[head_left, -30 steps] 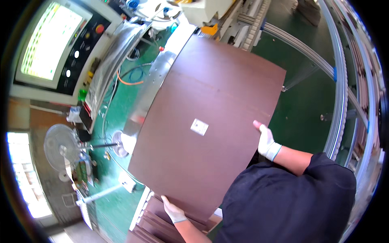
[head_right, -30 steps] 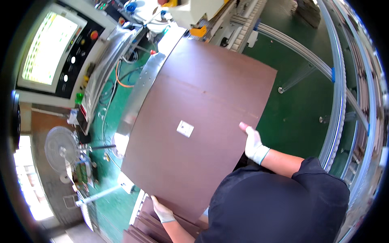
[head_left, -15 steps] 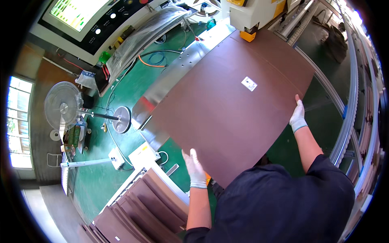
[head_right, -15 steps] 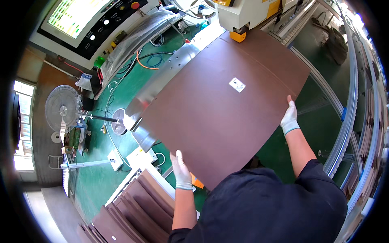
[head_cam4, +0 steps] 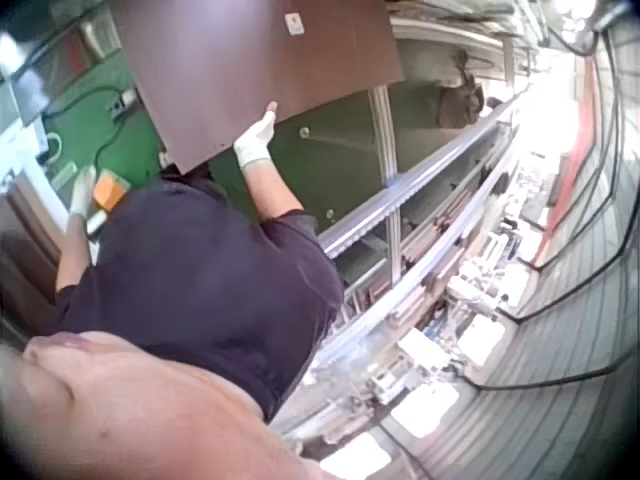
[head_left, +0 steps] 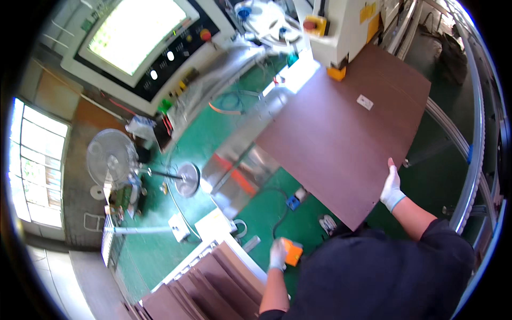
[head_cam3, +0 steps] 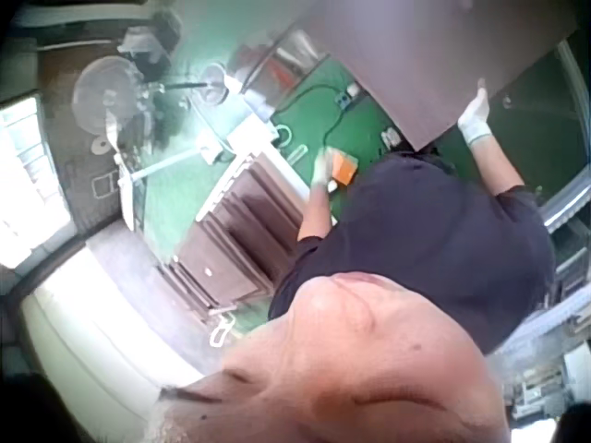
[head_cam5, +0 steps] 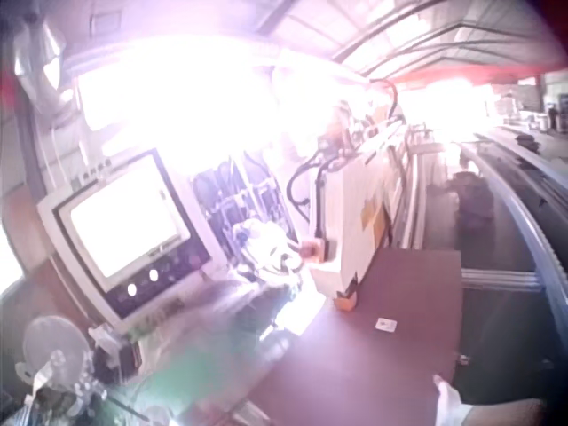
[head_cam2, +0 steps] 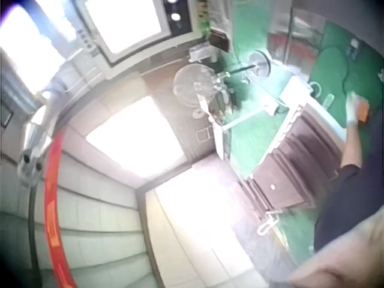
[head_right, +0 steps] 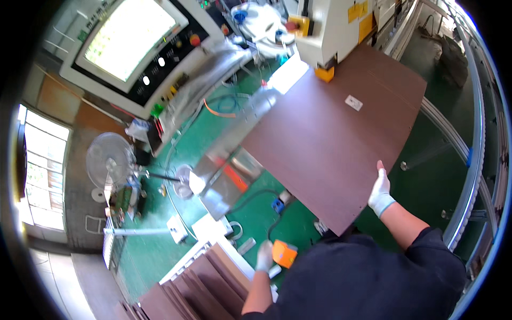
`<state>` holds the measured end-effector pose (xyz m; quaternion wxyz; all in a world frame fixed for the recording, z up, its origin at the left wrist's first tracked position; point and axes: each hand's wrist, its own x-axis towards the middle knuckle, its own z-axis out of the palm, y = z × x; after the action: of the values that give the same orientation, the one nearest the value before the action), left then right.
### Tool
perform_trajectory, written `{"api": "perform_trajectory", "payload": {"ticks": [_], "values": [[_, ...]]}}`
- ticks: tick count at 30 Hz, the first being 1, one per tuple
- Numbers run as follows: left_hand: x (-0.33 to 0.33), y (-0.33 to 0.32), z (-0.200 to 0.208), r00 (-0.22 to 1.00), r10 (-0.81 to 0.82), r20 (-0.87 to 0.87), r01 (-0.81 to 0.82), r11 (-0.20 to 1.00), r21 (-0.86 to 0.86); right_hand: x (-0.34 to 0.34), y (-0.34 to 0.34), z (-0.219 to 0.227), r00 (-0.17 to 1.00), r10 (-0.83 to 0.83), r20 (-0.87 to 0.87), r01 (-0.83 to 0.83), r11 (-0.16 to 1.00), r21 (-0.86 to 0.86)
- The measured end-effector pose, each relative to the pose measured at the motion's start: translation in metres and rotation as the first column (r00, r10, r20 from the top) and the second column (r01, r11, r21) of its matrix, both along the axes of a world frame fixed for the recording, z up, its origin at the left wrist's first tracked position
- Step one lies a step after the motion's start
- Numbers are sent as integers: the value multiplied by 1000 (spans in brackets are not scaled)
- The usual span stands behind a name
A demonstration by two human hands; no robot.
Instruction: The person picks up wooden panels from a stack one at a time and feeds them into an edge banding machine.
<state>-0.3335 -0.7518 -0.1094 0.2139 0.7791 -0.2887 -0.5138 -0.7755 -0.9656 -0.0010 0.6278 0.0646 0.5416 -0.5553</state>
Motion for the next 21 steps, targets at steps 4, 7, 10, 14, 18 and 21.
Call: {"api": "perform_trajectory", "payload": {"ticks": [4, 7, 10, 14, 18, 21], "values": [[44, 150, -146, 889, -440, 126, 286, 749, 598, -25, -27, -35, 996, 7, -85, -22, 985, -171], [57, 187, -166, 835, -525, 163, 477, 839, 260, -23, -27, -25, 978, 54, 203, 27, 926, -376], [59, 180, -154, 969, -212, 130, 225, 970, -95, 11, 8, -9, 922, 84, 377, 45, 946, -322], [58, 157, -117, 987, -73, 143, 104, 970, -221, 54, 22, -27, 996, -74, -46, 77, 994, 73], [58, 138, -80, 987, 159, -17, -159, 956, -248, 84, 23, -73, 655, 496, 571, -338, 867, -365], [75, 146, -60, 917, 29, 398, 82, 962, -259, 183, 43, 27, 724, 669, -167, -689, 700, -186]]}}
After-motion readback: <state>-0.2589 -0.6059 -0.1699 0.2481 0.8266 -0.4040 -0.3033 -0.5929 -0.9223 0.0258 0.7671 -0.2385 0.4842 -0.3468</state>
